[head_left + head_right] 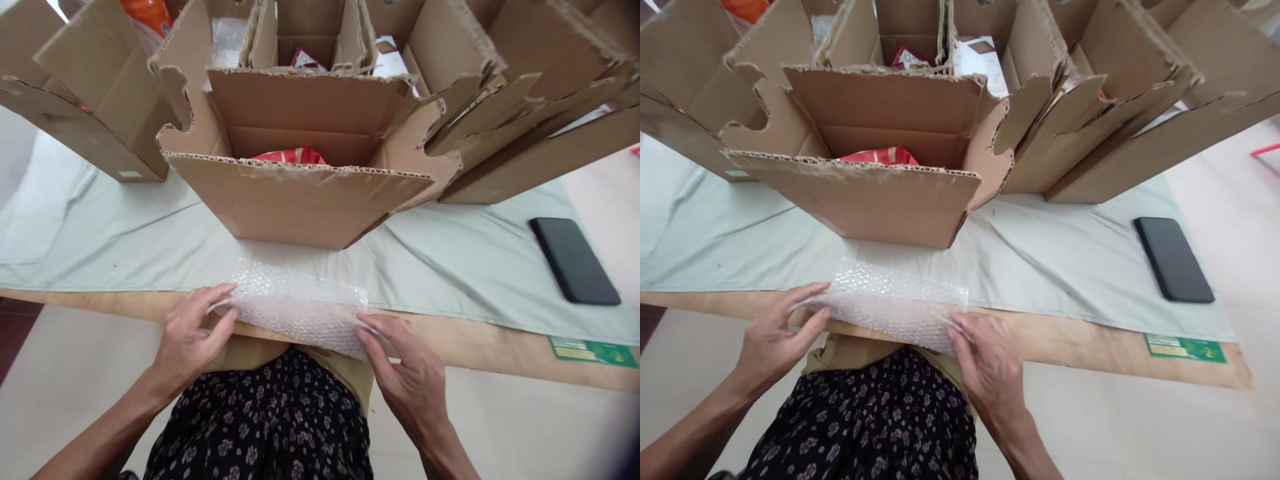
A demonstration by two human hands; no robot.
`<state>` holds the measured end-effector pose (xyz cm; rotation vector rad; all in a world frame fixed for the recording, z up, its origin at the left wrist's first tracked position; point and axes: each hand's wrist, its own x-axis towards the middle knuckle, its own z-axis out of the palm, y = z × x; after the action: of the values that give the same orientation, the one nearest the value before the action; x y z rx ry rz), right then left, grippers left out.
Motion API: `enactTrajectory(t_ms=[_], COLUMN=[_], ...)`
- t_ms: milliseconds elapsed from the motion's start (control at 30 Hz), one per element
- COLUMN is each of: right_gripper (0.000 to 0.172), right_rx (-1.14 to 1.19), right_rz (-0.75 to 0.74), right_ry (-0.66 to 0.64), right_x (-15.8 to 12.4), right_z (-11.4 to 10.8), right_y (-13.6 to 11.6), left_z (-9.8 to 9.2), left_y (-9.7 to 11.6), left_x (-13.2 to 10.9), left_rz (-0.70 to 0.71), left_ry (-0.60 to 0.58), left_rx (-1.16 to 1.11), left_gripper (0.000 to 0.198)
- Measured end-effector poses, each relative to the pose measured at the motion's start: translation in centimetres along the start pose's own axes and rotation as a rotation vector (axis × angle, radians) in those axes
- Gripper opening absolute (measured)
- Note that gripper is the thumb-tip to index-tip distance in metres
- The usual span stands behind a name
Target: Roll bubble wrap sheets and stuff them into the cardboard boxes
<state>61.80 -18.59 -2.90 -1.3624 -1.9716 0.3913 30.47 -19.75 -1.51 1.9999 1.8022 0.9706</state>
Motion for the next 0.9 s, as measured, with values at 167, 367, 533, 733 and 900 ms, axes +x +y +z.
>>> enactTrajectory(t_ms=[167,367,533,733,900], right_gripper=[0.039,0.043,0.019,0.030,0.073], right_rx=[-0.359,-0.420,-0.320,0.004,0.152], right_rz=[-0.009,-0.044,-0.157,-0.031,0.060], right_ry=[0.043,-0.133,-0.137,-0.057,-0.079], right_x=[0.5,2.2,3.1,-1.7,-7.1], right_z=[1.4,1.4,1.8,0.8,4.5], right_y=[2.1,3.0,1.5,-2.5,-4.6], left_z=[1.7,1.5,2.2,0.0,3.0], left_y=[-1.6,-2.7,-1.9,-1.1,0.4], left_x=[1.6,1.6,1.2,3.4,8.7], left_rz=[0.004,-0.038,0.038,0.223,0.540], left_ry=[-0.010,0.000,-0.024,0.056,-0.093], left_rx=[0.172,0.303,0.286,0.218,0.266], left_gripper=[0.041,0.036,0.011,0.006,0.019])
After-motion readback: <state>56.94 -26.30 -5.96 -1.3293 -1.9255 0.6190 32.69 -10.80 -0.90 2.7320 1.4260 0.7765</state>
